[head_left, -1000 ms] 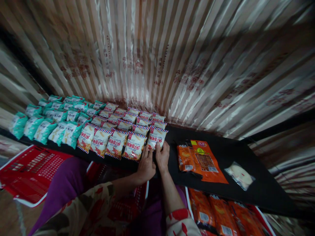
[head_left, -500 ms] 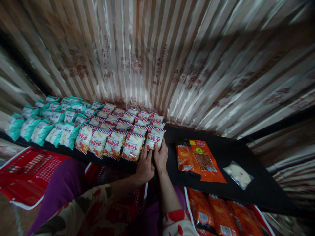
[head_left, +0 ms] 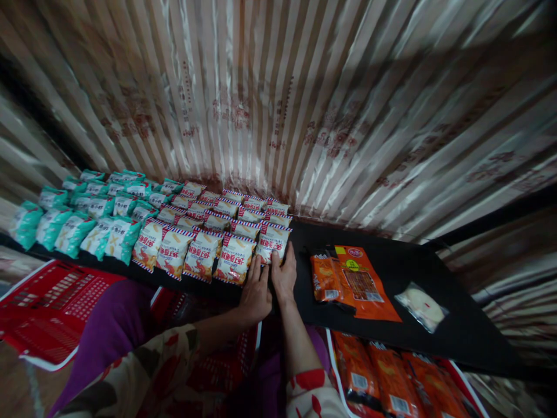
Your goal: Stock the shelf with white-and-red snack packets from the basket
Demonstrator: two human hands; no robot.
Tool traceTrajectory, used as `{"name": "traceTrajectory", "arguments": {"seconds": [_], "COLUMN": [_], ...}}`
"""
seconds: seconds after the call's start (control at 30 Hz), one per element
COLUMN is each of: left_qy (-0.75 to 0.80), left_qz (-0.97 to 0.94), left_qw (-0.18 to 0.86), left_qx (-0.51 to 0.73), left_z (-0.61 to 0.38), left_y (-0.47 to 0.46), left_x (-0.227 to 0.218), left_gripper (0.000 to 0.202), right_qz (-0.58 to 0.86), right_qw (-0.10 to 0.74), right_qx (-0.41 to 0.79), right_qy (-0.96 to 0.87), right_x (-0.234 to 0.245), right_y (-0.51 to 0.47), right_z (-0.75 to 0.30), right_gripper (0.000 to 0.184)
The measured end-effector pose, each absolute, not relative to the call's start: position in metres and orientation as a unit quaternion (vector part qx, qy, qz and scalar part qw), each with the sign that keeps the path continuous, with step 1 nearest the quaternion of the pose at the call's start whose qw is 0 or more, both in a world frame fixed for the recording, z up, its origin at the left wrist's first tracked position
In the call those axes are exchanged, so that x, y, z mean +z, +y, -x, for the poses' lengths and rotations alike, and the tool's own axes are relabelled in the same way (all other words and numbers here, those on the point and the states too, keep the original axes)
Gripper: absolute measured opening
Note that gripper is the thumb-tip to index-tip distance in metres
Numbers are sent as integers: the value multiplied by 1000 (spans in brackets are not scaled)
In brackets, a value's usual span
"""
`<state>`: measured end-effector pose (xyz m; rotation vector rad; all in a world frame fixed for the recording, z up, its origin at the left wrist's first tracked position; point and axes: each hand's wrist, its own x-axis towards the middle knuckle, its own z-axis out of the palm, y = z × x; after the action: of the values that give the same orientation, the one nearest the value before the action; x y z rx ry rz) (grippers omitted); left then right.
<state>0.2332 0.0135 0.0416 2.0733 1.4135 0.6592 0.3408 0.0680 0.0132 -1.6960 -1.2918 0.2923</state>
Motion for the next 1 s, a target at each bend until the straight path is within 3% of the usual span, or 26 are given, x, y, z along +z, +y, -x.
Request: {"name": "traceTrajectory", "arguments": {"seconds": [0.3,1.0], "left_qy": [519,508], "left_qz": [-776,-788], "left_qw": [271,246], "left_qx": [236,245], "left_z": [-232,-230], "left_y": [14,12], "left_x": [44,34], "left_gripper": [75,74], "right_qz": [675,694], "right_qw": [466,467], "right_qx": [158,193], "right_qy": [-550,-512], "right_x": [14,24], "right_y": [70,67], "right_z": [-344,-345], "right_gripper": [58,65]}}
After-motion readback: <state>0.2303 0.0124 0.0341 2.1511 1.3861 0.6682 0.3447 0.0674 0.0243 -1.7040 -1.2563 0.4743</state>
